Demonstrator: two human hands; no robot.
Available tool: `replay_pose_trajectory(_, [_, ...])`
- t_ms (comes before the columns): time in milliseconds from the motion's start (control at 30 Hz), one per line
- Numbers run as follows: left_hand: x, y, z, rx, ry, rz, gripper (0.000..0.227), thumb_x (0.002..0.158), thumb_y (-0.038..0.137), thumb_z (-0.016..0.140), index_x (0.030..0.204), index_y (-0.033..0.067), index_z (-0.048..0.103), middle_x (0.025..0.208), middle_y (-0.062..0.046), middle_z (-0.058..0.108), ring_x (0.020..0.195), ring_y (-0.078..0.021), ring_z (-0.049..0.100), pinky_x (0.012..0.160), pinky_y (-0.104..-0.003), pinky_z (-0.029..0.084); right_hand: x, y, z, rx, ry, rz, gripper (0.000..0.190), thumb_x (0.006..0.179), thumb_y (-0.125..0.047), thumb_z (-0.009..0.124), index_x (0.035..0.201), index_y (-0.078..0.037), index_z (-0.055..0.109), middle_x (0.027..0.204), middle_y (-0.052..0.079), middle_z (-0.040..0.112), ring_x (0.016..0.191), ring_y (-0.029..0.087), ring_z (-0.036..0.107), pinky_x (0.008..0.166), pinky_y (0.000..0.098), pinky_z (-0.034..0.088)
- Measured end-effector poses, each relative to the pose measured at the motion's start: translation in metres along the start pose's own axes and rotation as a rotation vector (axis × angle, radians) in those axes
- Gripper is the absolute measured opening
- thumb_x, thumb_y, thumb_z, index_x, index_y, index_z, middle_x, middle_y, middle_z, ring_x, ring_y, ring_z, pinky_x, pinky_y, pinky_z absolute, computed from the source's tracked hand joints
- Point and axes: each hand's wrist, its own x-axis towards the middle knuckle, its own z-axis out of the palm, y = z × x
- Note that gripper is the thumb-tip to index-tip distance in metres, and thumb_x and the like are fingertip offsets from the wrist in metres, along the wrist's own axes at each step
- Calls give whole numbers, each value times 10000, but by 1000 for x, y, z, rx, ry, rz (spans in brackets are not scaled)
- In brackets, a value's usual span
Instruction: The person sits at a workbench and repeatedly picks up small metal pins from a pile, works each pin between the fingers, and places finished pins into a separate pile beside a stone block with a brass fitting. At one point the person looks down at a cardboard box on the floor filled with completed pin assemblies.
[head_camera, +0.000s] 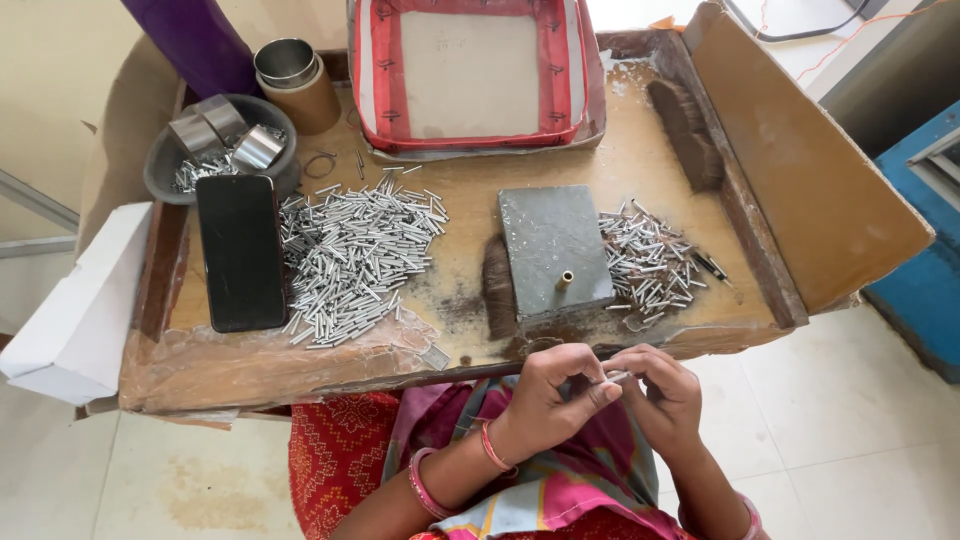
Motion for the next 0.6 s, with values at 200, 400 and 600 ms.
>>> replay_pose_trajectory(200, [1, 0, 3, 72, -10, 25, 202, 919, 139, 788, 881, 25, 626, 770, -72, 568, 698, -177, 564, 642, -305, 459, -2, 1, 2, 5, 42, 11, 165, 834, 65, 678, 989, 9, 691, 922, 91, 728, 810, 167, 688, 729, 276, 536])
replay_pose_trajectory(400, [1, 1, 3, 76, -15, 36, 202, 921, 135, 788, 881, 27, 622, 777, -67, 576, 700, -176, 569, 640, -306, 464, -2, 1, 3, 15, 48, 0, 162, 835, 58, 682, 988, 6, 688, 923, 89, 729, 823, 174, 695, 748, 281, 542])
replay_pose_trajectory(600, [1, 3, 3, 80, -19, 24, 211, 915, 126, 797, 878, 28, 614, 766, -64, 557, 677, -170, 556, 620, -296, 455, -3, 2, 5, -5, 62, -6, 168, 820, 58, 695, 978, 0, 695, 903, 82, 722, 815, 173, 689, 745, 275, 530])
